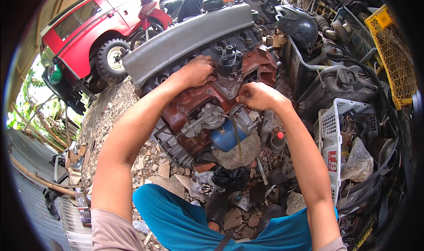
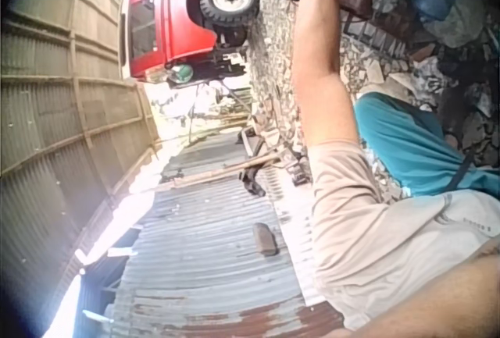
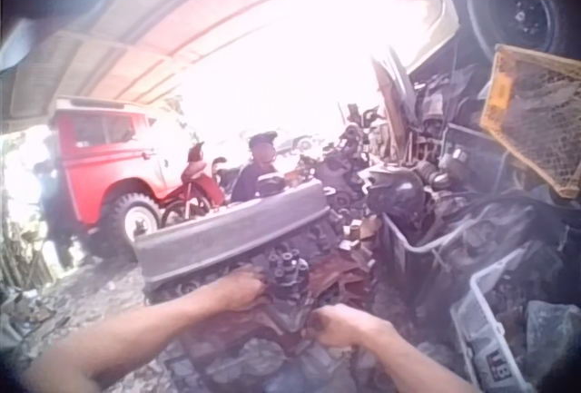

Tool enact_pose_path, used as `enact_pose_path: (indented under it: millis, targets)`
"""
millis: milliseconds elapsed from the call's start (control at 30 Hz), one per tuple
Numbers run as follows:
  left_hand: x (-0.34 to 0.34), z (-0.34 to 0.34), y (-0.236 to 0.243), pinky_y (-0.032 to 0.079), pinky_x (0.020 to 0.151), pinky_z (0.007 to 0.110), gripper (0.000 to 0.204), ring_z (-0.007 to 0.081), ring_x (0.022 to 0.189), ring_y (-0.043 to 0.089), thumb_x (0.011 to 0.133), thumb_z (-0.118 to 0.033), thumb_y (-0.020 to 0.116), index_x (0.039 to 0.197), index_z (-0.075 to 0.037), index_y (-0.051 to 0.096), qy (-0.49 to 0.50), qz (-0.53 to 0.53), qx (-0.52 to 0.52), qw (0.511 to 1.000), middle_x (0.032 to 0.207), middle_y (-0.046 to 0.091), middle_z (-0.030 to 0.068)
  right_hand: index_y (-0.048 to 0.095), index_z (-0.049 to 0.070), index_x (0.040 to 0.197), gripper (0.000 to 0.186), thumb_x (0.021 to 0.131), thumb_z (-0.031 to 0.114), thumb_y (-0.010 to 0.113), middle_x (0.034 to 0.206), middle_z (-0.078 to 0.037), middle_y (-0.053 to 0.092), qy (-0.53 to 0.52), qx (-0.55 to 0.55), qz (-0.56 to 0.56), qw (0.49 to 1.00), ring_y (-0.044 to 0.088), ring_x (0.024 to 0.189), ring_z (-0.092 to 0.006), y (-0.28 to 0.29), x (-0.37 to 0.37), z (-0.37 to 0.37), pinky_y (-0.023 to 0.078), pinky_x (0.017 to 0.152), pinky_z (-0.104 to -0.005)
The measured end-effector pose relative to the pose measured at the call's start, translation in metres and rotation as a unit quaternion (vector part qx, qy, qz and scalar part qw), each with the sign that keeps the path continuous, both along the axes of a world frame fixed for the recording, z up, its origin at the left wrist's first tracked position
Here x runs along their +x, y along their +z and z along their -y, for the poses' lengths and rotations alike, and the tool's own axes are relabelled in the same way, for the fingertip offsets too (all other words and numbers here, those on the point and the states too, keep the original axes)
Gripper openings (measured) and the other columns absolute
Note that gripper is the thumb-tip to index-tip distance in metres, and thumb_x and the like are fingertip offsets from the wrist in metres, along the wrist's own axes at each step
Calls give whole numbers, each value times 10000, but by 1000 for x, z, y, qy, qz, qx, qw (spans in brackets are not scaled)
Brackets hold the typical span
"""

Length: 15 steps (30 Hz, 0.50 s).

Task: The person sits on the ground and uses a wrench to loosen and tighten bolts on a car engine block. They repeatedly adjust the tool and their grip while working on the top surface of the engine.

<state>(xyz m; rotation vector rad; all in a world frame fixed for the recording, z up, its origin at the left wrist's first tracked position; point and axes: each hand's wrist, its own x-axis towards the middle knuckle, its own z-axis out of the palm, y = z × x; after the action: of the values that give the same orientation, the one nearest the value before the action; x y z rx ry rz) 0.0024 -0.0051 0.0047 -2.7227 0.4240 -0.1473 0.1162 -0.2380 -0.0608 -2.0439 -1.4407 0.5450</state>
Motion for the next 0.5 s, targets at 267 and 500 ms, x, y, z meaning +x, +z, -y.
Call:
enact_pose_path:
  millis: [267,500]
  targets:
    - [3,5,-3,417,949,443,273,327,1047,584,826,-266,738,944,-20,731,70,10,-10,997,981,674,162,709,21,1078,336,922,315,666,902,-157,731,-5,-3,13,1000,708,853,-254,0,5,3,530,790,-383]
    - [7,-4,-2,439,999,492,342,404,1099,598,785,-201,758,1066,-12,711,116,-12,-45,992,1104,659,241,712,18,1101,347,927,315,669,994,-178,736,-10,12,18,1000,707,930,-277,-15,18,5,527,840,-380]
